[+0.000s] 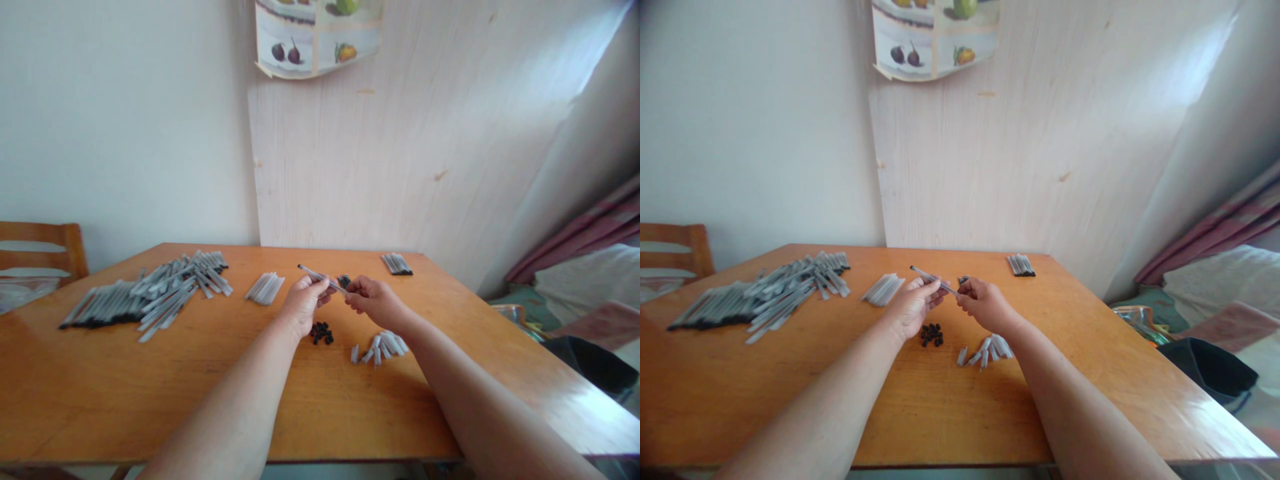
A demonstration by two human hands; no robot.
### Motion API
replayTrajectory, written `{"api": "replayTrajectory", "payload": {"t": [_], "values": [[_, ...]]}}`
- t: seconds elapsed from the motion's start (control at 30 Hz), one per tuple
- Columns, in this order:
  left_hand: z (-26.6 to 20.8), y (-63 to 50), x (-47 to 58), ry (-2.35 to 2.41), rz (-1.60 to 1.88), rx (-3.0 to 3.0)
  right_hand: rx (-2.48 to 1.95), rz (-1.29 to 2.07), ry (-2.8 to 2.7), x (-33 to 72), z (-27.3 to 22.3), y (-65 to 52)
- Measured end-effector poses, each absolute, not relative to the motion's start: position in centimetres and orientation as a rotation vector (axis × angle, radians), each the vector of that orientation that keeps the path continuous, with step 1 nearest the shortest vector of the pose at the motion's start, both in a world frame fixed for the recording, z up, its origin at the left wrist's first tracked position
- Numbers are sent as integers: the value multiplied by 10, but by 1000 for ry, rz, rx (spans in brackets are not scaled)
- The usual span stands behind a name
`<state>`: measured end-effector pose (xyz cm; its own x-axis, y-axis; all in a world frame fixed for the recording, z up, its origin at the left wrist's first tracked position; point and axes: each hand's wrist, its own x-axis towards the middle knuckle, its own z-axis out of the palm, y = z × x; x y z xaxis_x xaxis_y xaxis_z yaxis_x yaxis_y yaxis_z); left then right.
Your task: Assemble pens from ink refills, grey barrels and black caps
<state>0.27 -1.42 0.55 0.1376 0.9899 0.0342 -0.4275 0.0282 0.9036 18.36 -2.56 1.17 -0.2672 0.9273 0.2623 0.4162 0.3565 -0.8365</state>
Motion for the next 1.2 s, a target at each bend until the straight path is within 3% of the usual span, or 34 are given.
{"api": "replayTrajectory", "payload": {"t": [1.2], "values": [[9, -25, 12, 709, 1333, 897, -1101, 719, -1801, 175, 19, -32]]}}
